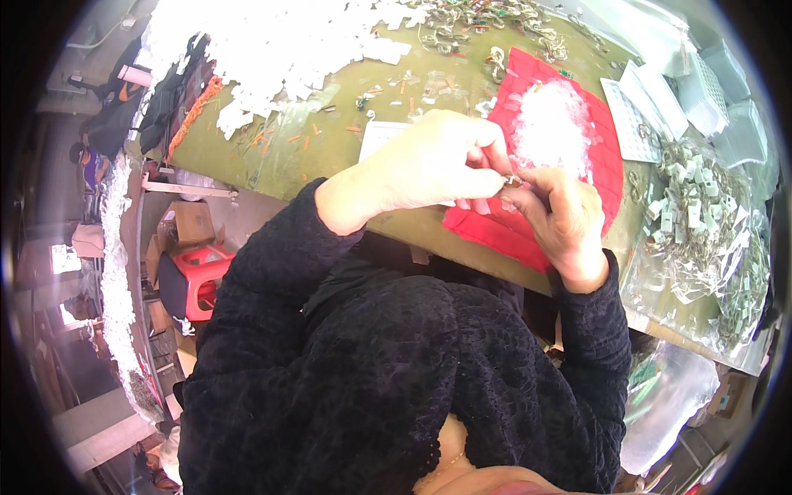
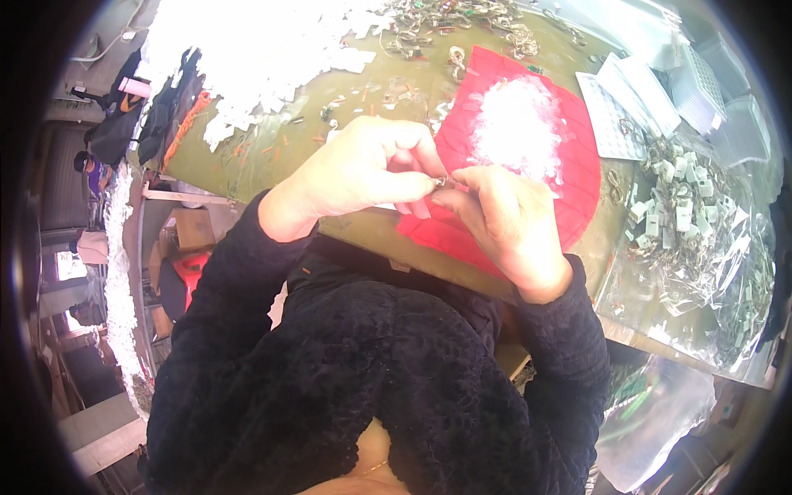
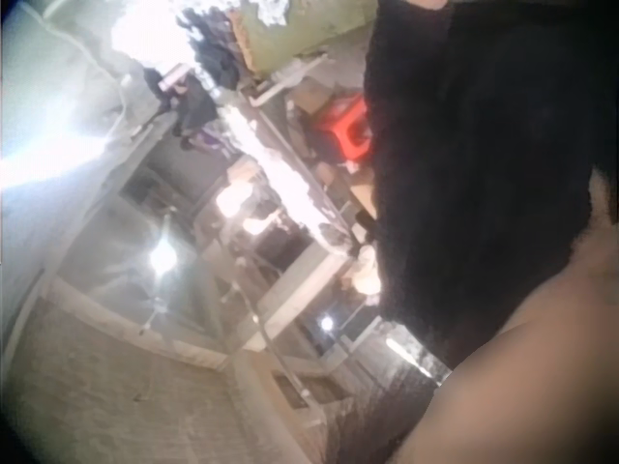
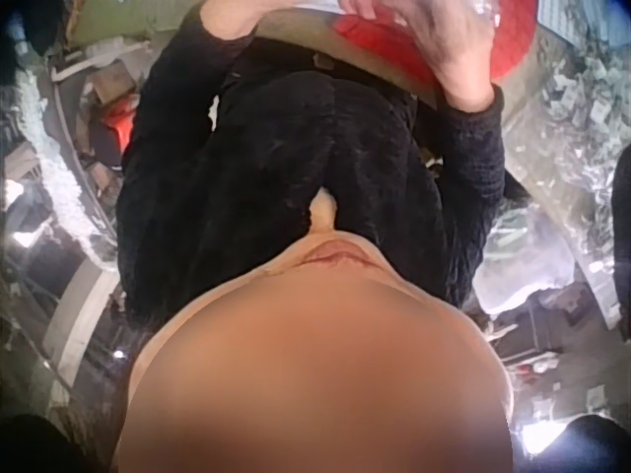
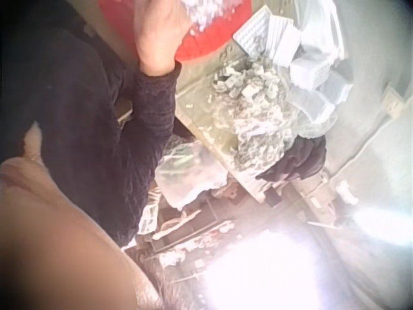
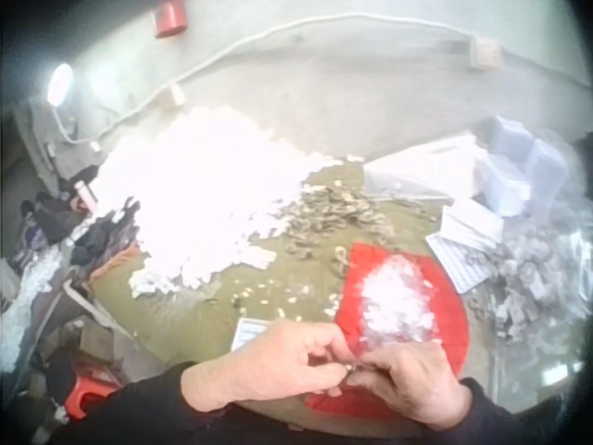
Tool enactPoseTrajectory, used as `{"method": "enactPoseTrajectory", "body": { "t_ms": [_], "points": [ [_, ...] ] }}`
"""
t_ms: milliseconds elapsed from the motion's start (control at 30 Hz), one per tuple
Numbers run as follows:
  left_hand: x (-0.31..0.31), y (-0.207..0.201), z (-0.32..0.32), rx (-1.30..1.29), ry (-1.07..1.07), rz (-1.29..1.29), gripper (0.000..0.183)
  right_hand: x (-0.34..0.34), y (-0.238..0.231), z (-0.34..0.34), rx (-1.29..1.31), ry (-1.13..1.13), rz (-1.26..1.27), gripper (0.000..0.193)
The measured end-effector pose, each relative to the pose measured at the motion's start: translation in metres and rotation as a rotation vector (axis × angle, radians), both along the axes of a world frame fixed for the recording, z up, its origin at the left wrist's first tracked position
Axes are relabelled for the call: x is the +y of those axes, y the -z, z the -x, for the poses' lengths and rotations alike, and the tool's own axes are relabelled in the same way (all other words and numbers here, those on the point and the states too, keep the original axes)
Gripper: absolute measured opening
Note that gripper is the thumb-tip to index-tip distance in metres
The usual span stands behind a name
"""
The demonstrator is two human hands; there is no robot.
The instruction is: The person assembles small electronic components by inserting them into white plastic trays. They handle the components and trays by hand, occasionally moving items on the table and placing assembled units into a plastic bag.
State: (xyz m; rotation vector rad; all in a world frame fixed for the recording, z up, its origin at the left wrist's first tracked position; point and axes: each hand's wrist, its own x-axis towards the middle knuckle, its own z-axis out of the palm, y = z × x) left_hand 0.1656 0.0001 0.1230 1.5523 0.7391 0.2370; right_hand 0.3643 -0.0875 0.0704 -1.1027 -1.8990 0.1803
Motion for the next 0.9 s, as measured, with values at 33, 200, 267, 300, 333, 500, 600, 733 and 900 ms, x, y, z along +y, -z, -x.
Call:
{"method": "enactPoseTrajectory", "body": {
  "t_ms": [33, 200, 267, 300, 333, 500, 600, 733, 900],
  "points": [
    [0.001, 0.001, 0.000, -0.007, 0.000, 0.011, 0.013, 0.000, 0.000, 0.000, -0.008, -0.001, -0.006, 0.030],
    [0.002, 0.010, 0.000, -0.029, 0.058, -0.206, 0.013, 0.003, -0.001, 0.001, -0.050, -0.015, -0.027, 0.034],
    [0.004, 0.013, -0.001, -0.040, 0.066, -0.379, 0.011, 0.004, 0.000, 0.002, -0.059, -0.015, -0.022, 0.034],
    [0.004, 0.015, -0.001, -0.034, 0.074, -0.458, 0.010, 0.005, 0.000, 0.001, -0.069, -0.014, -0.024, 0.034],
    [0.005, 0.016, 0.000, -0.003, 0.087, -0.439, 0.009, 0.005, 0.001, 0.001, -0.079, -0.011, -0.025, 0.034],
    [-0.001, 0.023, -0.011, -0.160, -0.083, -0.792, 0.010, 0.005, 0.003, 0.004, -0.038, 0.107, 0.022, 0.036],
    [-0.001, 0.024, -0.015, -0.186, -0.120, -0.729, 0.009, 0.006, 0.003, 0.005, -0.026, 0.163, -0.001, 0.038],
    [0.006, 0.028, -0.008, -0.074, -0.094, -0.015, 0.010, 0.014, 0.004, 0.003, -0.161, 0.023, -0.131, 0.032],
    [0.050, 0.039, 0.029, 0.069, -0.329, -0.334, 0.017, 0.012, 0.003, 0.000, -0.065, 0.066, 0.092, 0.023]
  ]
}}
